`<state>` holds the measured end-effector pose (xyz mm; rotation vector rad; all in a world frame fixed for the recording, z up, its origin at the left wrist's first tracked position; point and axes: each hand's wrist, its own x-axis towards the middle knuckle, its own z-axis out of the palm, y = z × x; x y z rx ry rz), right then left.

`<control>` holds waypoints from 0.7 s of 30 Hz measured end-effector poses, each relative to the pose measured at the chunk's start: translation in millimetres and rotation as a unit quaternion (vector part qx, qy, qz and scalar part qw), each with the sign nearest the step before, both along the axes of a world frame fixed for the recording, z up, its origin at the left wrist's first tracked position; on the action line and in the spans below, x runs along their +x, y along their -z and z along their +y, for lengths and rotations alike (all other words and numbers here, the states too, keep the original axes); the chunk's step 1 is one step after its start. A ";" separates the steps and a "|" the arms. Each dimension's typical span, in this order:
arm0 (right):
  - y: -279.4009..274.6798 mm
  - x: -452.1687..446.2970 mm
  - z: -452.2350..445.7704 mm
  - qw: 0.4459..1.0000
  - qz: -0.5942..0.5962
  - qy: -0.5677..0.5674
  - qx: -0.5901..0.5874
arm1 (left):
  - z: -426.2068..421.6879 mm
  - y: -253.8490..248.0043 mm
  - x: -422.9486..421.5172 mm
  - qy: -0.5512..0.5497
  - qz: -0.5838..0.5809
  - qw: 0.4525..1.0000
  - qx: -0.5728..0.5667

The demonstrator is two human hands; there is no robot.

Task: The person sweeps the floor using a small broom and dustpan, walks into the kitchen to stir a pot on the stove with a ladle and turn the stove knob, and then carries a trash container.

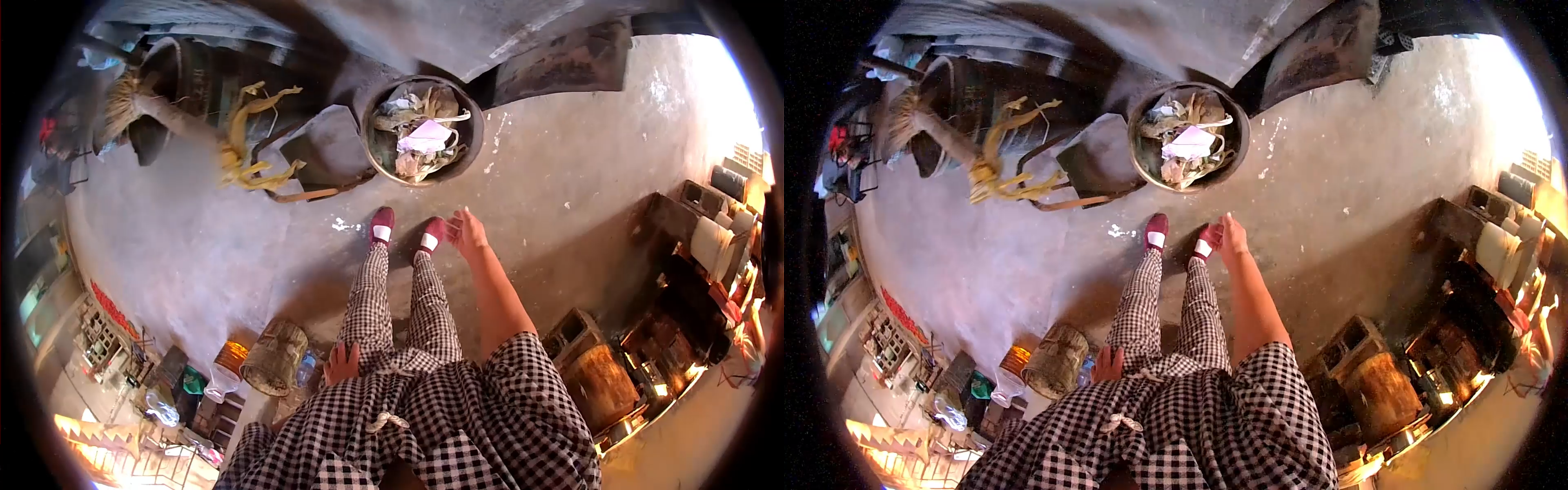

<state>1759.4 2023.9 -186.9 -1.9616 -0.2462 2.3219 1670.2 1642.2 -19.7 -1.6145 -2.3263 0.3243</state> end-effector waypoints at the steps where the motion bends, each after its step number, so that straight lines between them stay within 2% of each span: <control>1: 14.4 -7.1 6.1 0.999 -0.007 0.039 -0.012 | 11.9 -18.9 -2.0 -0.067 -0.117 0.984 -0.114; 2: 23.4 -13.2 13.4 0.998 -0.011 0.059 -0.001 | 24.7 -39.0 -4.9 -0.133 -0.229 0.938 -0.224; 6: 66.9 -33.9 35.4 0.988 -0.026 0.152 0.015 | -17.0 -3.0 -1.0 -0.077 -0.134 0.983 -0.103; 8: 98.8 -36.6 41.9 0.977 -0.043 0.208 0.010 | -16.4 -1.8 -4.2 -0.097 -0.175 0.966 -0.162; 10: 114.9 -38.2 46.2 0.981 0.045 0.186 0.016 | -5.0 -17.7 -10.3 -0.136 -0.255 0.925 -0.249; 12: 121.8 -45.8 48.1 0.979 0.073 0.189 0.026 | -7.8 -21.1 -12.8 -0.168 -0.301 0.890 -0.297; 15: 128.5 -43.3 44.3 0.981 0.086 0.172 0.010 | -8.7 -19.0 -14.0 -0.172 -0.292 0.900 -0.275; 18: 134.8 -45.0 41.4 0.988 -0.006 0.154 0.003 | -8.0 -16.0 -16.2 -0.181 -0.291 0.900 -0.269; 19: 138.3 -41.6 42.7 0.983 0.072 0.167 0.021 | -8.3 -16.1 -15.6 -0.184 -0.290 0.900 -0.268; 20: 147.4 -44.7 45.3 0.954 0.223 0.196 0.046 | -8.6 -15.4 -16.3 -0.186 -0.290 0.900 -0.267; 21: 152.6 -50.0 44.7 0.949 0.234 0.206 0.046 | -9.1 -15.5 -16.5 -0.186 -0.291 0.900 -0.266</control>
